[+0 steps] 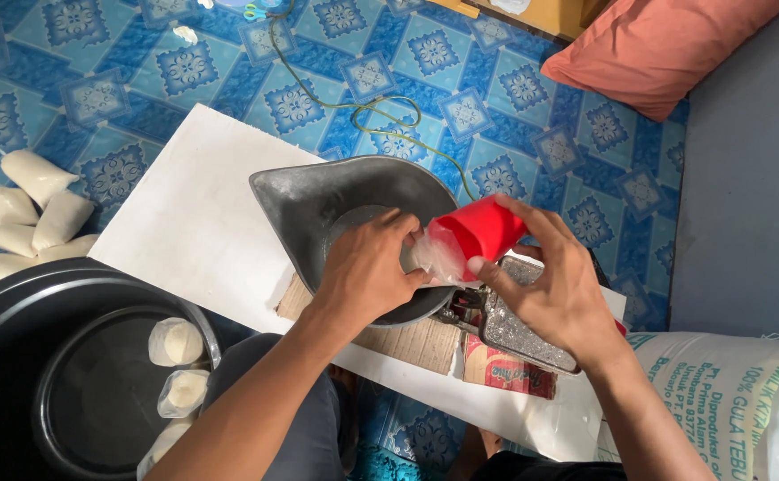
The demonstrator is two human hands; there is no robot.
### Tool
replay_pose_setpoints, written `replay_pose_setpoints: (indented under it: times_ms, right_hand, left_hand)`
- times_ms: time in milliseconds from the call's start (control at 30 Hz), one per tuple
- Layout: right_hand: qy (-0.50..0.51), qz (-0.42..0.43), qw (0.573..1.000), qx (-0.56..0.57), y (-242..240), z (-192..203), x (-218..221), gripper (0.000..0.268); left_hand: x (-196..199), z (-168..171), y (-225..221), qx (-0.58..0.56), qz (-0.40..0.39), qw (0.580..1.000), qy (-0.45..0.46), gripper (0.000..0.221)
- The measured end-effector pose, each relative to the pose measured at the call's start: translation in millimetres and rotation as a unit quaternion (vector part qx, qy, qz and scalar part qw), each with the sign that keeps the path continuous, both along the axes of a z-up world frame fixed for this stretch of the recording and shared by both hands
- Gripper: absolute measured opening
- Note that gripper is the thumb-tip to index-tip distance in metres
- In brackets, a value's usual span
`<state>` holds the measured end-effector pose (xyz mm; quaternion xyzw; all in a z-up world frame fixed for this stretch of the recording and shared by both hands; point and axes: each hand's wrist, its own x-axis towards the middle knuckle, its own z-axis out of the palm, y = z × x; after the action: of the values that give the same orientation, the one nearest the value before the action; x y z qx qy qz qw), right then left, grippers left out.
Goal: Manually scooping sugar from a large sack into small plastic bags and weighing them on a mechanical scale.
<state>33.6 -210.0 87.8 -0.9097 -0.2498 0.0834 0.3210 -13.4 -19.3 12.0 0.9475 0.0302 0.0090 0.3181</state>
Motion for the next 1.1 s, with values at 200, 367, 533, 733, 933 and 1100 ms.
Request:
replay_pose_setpoints:
  times_ms: [200,367,533,733,933,1100]
  right_hand:
    - [0.128,-0.105,0.985,0.051,-2,12,6,0.071]
    - [0.156,-0.131,0.973,0.109,-11,13,11,0.068]
    - [0.179,-0.156,0.963,0.131,-14,18,12,0.07]
    - [0.215,-0.163,0.944,0.189,-19,18,14,0.069]
    - [0.252,-0.176,0.925,0.224,-19,28,13,0.066]
    - [0.289,-0.168,0.897,0.289,-27,28,16,0.06]
  left_hand:
    - [-1,-1,1,0.014,-0.011,1.0,-0.021,0.049]
    - [-2,-1,5,0.004,-0.019,0.998,-0.055,0.051]
    - [-4,2,6,-0.015,-0.015,0.996,-0.084,0.056]
    - [-4,5,6,-0.033,-0.024,0.994,-0.102,0.062]
    - [-8,17,4,-0.124,-0.032,0.979,-0.158,0.054]
    - [-6,23,1,-0.171,-0.025,0.964,-0.203,0.037]
